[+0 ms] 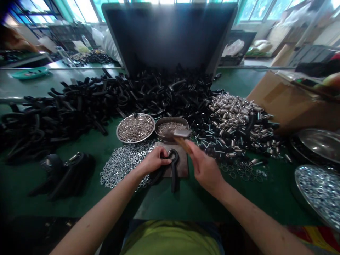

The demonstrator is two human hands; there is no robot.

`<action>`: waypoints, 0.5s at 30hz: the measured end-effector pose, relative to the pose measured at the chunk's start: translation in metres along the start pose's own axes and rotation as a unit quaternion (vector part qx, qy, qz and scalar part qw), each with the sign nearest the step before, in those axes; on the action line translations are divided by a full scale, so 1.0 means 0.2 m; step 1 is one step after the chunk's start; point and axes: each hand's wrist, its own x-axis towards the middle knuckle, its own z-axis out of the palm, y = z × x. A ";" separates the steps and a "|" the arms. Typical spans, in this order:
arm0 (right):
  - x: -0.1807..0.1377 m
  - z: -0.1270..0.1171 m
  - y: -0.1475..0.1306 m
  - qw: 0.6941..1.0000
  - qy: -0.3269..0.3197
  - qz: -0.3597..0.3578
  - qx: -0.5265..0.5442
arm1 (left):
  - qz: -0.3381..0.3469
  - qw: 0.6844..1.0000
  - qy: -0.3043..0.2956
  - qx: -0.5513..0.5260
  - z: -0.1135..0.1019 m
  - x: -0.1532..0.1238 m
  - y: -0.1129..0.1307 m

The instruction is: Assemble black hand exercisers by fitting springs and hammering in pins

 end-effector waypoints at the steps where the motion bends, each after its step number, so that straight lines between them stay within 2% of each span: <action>1: 0.00 0.03 0.03 0.999 -0.040 0.010 -0.020 | 0.000 1.000 0.000 0.005 0.00 0.00 0.00; 2: 0.00 0.06 0.06 0.996 -0.079 0.020 -0.037 | 0.004 1.000 0.002 0.012 0.00 -0.01 0.00; 4: 0.01 0.09 0.10 0.992 -0.108 0.039 -0.046 | 0.027 0.999 0.016 0.031 0.00 -0.03 0.01; 6: 0.01 0.05 0.08 0.994 -0.096 0.046 -0.024 | 0.063 0.993 0.070 0.066 0.02 -0.08 0.01; 8: -0.02 -0.04 0.01 0.996 -0.067 0.051 0.010 | 0.091 0.977 0.153 0.113 0.05 -0.16 0.00; 10: -0.08 -0.14 -0.09 0.997 -0.011 0.046 0.057 | 0.092 0.963 0.203 0.155 0.09 -0.25 -0.02; 13: -0.17 -0.19 -0.17 0.986 0.126 0.008 0.113 | 0.058 0.967 0.164 0.186 0.13 -0.34 -0.04; 14: -0.19 -0.17 -0.16 0.984 0.143 -0.010 0.109 | 0.048 0.970 0.144 0.192 0.14 -0.35 -0.04; 15: -0.19 -0.14 -0.14 0.987 0.131 -0.021 0.090 | 0.044 0.971 0.128 0.198 0.14 -0.35 -0.04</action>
